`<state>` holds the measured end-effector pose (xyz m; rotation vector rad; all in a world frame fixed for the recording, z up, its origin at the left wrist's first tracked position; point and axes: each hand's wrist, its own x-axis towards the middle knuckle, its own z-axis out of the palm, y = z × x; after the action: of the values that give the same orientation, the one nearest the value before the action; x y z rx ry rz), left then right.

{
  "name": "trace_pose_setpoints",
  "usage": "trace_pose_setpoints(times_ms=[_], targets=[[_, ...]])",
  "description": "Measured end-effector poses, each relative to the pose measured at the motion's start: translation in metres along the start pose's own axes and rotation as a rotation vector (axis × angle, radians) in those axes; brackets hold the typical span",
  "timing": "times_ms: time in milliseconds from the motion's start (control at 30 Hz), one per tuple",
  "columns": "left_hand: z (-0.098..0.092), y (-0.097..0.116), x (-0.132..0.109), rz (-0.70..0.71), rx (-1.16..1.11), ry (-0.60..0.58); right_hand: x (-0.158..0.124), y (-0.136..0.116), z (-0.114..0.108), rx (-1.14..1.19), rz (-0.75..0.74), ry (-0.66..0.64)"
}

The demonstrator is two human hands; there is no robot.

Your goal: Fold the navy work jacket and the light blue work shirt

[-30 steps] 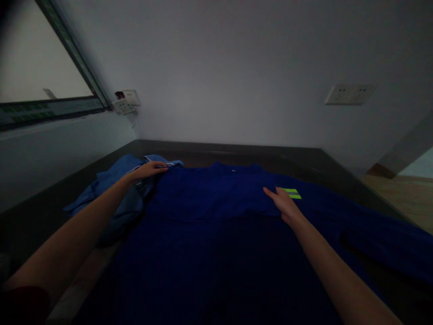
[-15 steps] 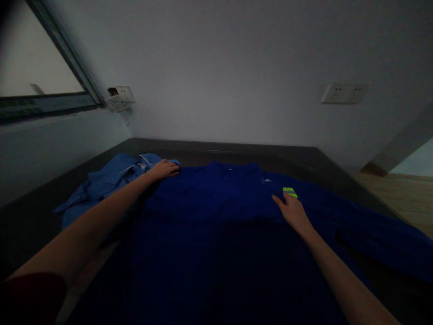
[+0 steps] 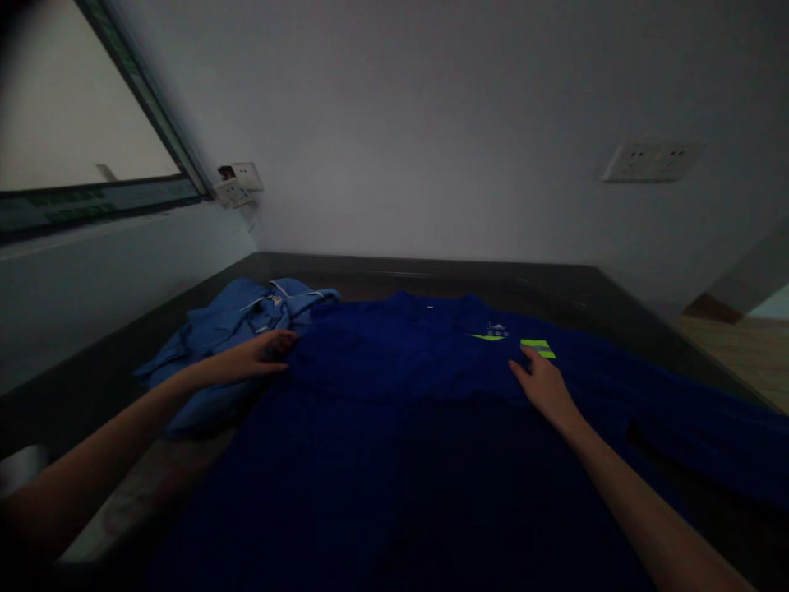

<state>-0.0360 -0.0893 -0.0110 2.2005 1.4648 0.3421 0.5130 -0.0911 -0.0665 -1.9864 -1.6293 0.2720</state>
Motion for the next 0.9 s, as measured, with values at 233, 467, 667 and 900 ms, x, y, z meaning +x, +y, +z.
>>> trace_pose_setpoints(times_ms=[233,467,667,900], targets=[[0.035,0.043,-0.015,-0.153,0.41,0.209,-0.002,-0.017,-0.023,0.051,-0.003,0.051],[0.051,0.041,-0.013,-0.196,0.708,0.198,-0.025,-0.004,-0.033,-0.037,0.008,0.024],[0.057,0.033,-0.017,-0.138,0.67,0.166,-0.037,0.005,-0.03,-0.346,-0.032,-0.13],[0.061,0.018,-0.023,0.002,0.524,0.287,-0.023,-0.002,-0.057,-0.255,-0.126,-0.149]])
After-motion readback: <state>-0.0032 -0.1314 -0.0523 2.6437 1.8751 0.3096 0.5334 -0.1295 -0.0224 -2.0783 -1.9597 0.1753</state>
